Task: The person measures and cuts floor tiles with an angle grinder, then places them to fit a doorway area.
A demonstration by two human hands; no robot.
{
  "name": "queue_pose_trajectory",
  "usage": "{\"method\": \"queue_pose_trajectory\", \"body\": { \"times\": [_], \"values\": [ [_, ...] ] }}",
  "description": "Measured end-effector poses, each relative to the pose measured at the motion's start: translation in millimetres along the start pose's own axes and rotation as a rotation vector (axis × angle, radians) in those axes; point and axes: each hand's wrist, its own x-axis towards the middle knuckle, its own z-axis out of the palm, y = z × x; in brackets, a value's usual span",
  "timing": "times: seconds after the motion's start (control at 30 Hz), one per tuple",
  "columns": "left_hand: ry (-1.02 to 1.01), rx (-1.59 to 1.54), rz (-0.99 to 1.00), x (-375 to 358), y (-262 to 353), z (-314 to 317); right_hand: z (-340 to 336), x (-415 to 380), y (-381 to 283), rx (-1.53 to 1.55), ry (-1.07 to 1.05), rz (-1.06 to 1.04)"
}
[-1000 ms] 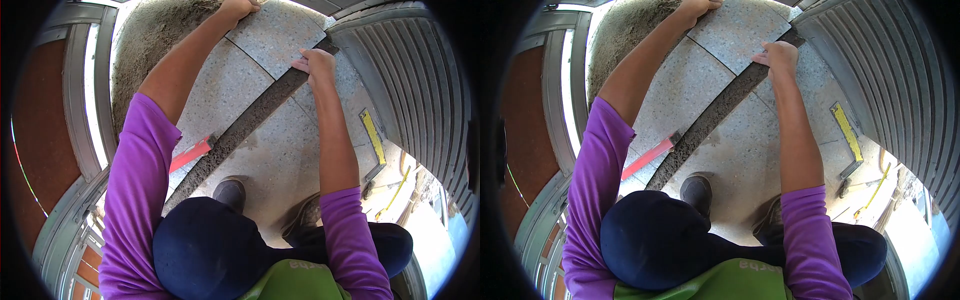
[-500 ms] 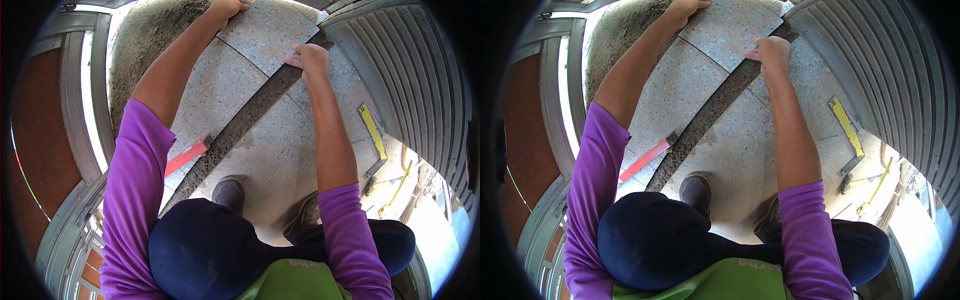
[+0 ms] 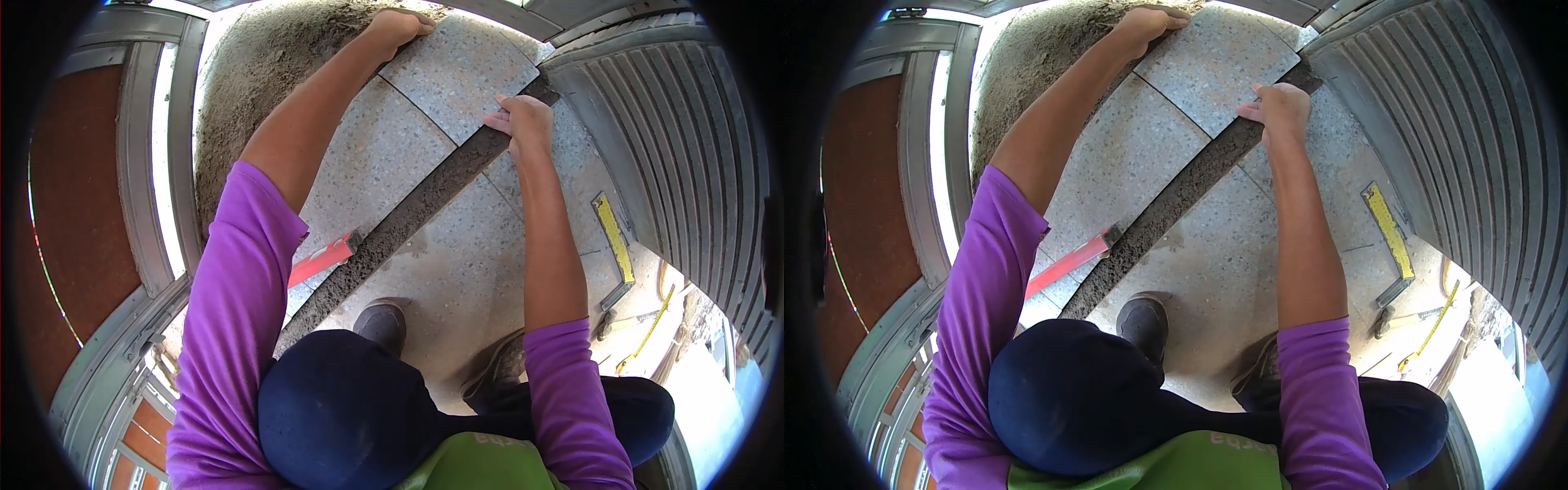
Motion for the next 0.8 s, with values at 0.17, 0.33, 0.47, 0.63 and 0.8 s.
{"method": "queue_pose_trajectory", "body": {
  "times": [0.17, 0.33, 0.47, 0.63, 0.8],
  "values": [
    [-0.039, -0.054, -0.106, 9.1, 1.6, 2.8, -1.3, 0.2, 0.6, 0.039, 0.023, 0.019],
    [-0.034, -0.022, -0.064, -9.3, 13.3, -0.1, 2.0, 1.6, 1.1, 0.067, 0.045, 0.035],
    [-0.025, -0.051, -0.083, -4.9, 7.5, 0.4, 1.8, -2.8, -1.1, 0.047, 0.047, 0.034],
    [-0.017, -0.076, -0.099, -3.3, 8.3, 1.7, 0.6, -5.0, -3.4, 0.062, 0.033, 0.015],
    [0.010, -0.037, -0.057, -7.2, 9.2, 1.5, 1.8, 1.1, 1.1, 0.059, 0.024, 0.023]
  ]
}}
